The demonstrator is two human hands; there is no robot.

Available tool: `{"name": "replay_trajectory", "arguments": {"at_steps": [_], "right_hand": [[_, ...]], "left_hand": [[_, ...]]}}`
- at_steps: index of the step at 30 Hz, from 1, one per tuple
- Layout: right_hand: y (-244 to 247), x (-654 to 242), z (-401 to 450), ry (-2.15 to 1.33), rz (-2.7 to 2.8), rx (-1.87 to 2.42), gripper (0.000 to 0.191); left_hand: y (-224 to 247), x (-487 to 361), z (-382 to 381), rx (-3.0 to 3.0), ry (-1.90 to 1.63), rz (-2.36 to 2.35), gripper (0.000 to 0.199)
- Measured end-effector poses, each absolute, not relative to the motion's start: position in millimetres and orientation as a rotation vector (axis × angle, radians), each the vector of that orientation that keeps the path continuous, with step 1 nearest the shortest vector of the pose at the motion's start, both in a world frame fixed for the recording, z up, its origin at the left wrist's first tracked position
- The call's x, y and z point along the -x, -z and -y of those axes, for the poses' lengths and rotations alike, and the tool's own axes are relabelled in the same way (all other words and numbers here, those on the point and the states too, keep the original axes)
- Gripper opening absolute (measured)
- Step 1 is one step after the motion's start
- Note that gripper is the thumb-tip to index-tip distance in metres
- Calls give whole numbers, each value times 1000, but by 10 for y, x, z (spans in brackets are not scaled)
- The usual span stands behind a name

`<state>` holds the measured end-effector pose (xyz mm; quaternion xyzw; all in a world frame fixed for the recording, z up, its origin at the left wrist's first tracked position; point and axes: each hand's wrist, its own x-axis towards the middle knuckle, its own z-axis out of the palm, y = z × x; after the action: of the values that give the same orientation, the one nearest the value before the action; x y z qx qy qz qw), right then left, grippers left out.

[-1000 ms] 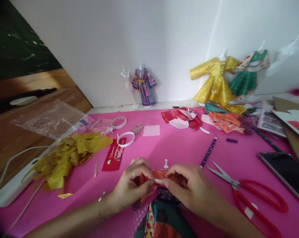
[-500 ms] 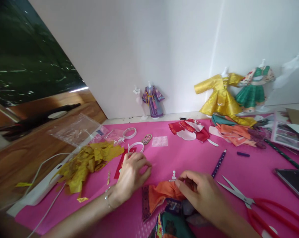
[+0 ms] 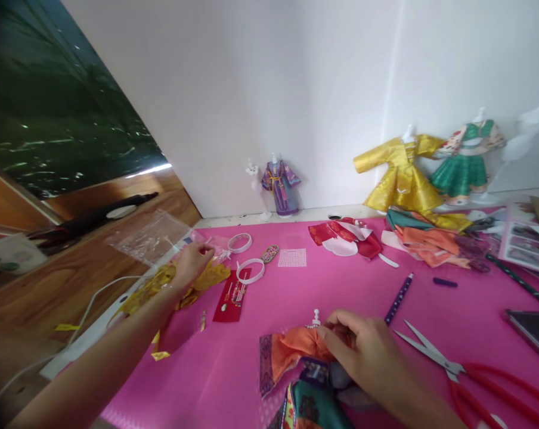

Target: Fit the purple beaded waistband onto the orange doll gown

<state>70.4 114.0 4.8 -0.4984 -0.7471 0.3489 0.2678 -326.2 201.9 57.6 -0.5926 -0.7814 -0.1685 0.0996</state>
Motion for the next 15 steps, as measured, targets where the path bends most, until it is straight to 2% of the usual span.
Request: {"name": "replay_trajectory", "arguments": {"at_steps": [15], "right_hand": [[-97, -740, -1157, -875, 2015, 1303, 31]], "left_hand": [[-305, 3193, -2308, 1823, -114, 2171, 31]]}}
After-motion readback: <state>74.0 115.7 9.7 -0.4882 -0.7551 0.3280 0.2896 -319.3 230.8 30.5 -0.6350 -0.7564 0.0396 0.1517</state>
